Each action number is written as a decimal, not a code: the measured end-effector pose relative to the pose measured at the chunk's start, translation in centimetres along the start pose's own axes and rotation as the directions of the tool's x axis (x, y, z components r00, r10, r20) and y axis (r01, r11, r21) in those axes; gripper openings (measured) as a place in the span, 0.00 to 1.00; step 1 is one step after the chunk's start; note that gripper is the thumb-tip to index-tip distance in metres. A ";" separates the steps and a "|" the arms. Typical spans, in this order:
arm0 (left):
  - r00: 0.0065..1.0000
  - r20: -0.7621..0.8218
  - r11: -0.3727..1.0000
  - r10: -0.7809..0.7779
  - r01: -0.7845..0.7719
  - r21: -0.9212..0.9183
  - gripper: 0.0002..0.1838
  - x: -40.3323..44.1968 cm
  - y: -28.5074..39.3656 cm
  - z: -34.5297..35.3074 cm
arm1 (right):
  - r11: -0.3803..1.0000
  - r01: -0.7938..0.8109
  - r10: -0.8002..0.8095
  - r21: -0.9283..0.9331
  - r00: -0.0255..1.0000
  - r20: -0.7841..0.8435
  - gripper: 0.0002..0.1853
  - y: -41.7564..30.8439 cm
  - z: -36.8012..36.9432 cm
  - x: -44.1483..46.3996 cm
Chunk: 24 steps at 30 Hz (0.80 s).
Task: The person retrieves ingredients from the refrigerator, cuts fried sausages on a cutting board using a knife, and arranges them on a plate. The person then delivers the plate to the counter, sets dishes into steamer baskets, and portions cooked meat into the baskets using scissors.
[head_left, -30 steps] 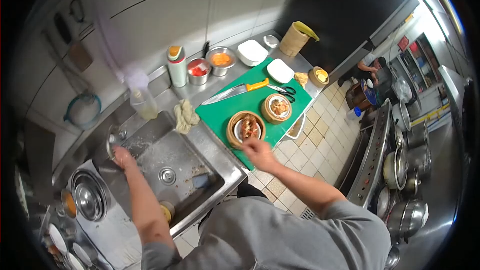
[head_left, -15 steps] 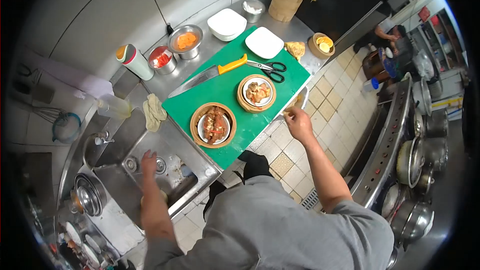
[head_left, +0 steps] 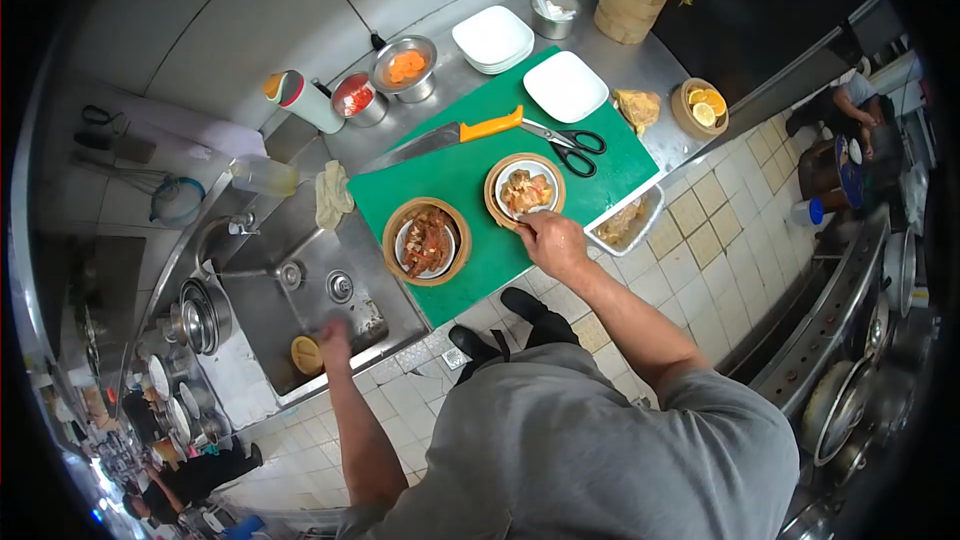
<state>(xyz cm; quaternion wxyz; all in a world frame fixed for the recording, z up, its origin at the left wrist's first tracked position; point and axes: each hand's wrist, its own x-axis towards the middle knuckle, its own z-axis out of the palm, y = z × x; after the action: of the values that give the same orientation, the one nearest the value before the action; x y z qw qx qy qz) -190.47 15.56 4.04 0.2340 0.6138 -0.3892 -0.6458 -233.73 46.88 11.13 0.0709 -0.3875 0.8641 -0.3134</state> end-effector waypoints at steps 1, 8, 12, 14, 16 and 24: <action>0.961 0.058 0.723 0.270 -0.243 0.647 0.32 -0.3 -0.3 0.2 | 1.000 0.014 -0.014 0.001 1.000 -0.002 0.08 0.0 -0.2 0.1; 0.914 0.195 0.673 0.356 -0.396 0.625 0.27 -6.0 -0.2 10.4 | 0.987 0.156 -0.160 -0.046 0.980 -0.120 0.03 -0.5 -3.4 2.0; 0.943 0.266 0.943 0.198 -0.258 0.211 0.42 -10.4 -0.9 17.4 | 0.972 0.157 -0.166 -0.178 0.985 -0.042 0.06 0.4 -5.4 4.6; 0.939 0.303 0.962 0.163 -0.220 0.163 0.44 -11.7 -1.3 19.6 | 0.964 0.160 -0.170 -0.211 0.985 -0.031 0.07 0.7 -5.9 4.8; 0.925 0.344 0.955 0.161 -0.234 0.182 0.44 -12.9 -0.7 21.7 | 0.970 0.151 -0.156 -0.189 0.988 -0.011 0.09 0.9 -6.1 5.3; 0.948 0.260 0.983 0.182 -0.179 -0.034 0.29 -10.5 -2.8 24.5 | 0.968 -0.067 0.039 0.243 0.992 0.119 0.17 7.8 -6.6 9.7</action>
<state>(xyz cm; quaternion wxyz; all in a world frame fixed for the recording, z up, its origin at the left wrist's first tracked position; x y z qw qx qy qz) -212.37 30.69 6.91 0.2416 0.4836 -0.4678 -0.6992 -247.78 47.09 12.89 0.1758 -0.3697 0.8231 -0.3936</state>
